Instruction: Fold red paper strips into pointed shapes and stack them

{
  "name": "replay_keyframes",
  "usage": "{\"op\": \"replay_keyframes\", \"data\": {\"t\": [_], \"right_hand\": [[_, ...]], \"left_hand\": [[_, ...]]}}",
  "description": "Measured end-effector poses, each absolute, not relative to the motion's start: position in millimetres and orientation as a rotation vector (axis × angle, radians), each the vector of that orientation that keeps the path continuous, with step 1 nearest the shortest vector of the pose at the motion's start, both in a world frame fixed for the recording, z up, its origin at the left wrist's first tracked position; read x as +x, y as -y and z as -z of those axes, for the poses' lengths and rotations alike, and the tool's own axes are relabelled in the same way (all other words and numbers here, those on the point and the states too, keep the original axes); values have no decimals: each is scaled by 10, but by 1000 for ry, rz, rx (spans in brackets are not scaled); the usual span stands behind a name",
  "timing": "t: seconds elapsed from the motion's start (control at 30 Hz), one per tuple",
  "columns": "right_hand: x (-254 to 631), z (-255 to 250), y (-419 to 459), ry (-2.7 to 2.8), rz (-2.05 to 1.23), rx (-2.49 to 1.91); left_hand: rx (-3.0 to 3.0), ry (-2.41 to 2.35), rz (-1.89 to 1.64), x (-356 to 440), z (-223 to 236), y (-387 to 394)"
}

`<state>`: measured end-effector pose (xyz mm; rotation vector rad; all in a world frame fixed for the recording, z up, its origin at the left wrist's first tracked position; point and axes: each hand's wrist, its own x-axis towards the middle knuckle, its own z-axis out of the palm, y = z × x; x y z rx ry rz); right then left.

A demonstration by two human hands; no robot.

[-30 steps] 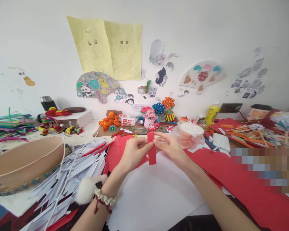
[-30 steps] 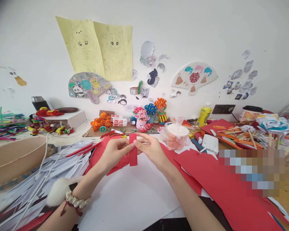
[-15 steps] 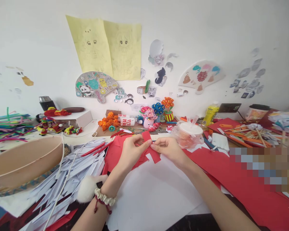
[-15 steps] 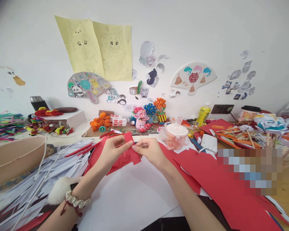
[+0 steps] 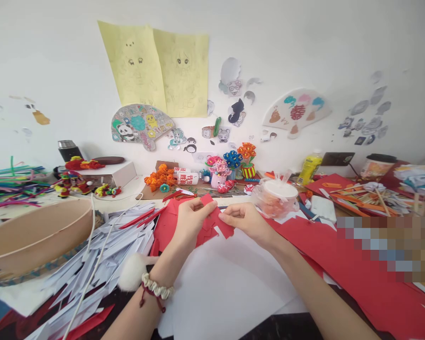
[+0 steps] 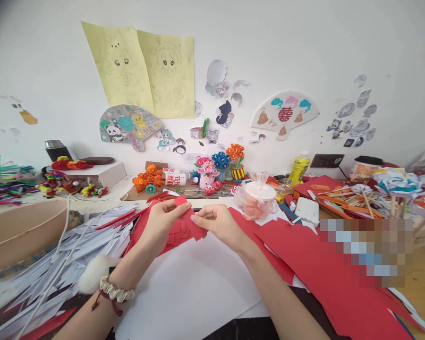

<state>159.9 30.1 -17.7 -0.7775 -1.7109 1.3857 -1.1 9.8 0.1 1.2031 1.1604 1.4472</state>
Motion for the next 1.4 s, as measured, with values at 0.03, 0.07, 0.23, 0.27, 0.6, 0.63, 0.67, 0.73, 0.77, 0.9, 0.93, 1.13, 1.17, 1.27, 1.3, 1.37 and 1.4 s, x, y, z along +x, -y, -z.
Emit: {"op": "replay_keyframes", "data": {"t": [0.03,0.07,0.23,0.27,0.6,0.63,0.67,0.73,0.77,0.9,0.93,1.13,1.17,1.27,1.3,1.37,1.4], "right_hand": [[1595,172,-289,1739,-1393,-785],[1587,168,-274,1765,-1402,-792],[1545,177,-239,1782,-1397,-783],[1545,187,-248,1763,-1383,-782],[1563,197,-293,1739,-1350,-831],[1564,194,-290,1757,-1375,-822],[1566,193,-288,1772,-1396,-816],[1570,196,-289,1778,-1414,-820],[1570,198,-290,1773,-1407,-826],[1564,198,-298,1750,-1316,-852],[1562,199,-301,1745,-1297,-856],[1550,231,-324,1785,-1235,-839],[1544,234,-322,1793,-1179,-846],[1517,236,-303,1837,-899,-891],[1506,239,-294,1870,-789,-905],[1487,257,-276,1937,-576,-918],[1480,272,-269,1967,-478,-919]], "left_hand": [[1186,-1170,-1484,-48,1,-119],[1170,-1181,-1539,-93,1,-142],[1271,-1262,-1654,-296,-44,-213],[1286,-1278,-1656,-304,-58,-210],[1450,-1309,-1384,-99,-13,-133],[1430,-1315,-1407,-103,-14,-131],[1409,-1316,-1426,-108,-20,-129],[1364,-1309,-1463,-119,-42,-123],[1343,-1306,-1477,-122,-53,-121],[1320,-1322,-1511,-121,-70,-127],[1327,-1328,-1516,-121,-66,-134],[1349,-1357,-1545,-117,-43,-146],[1358,-1370,-1550,-112,-42,-140],[1430,-1428,-1536,-99,-34,-126],[1461,-1446,-1521,-97,-28,-125],[1508,-1473,-1494,-98,-11,-134],[1520,-1486,-1485,-100,-1,-141]]}}
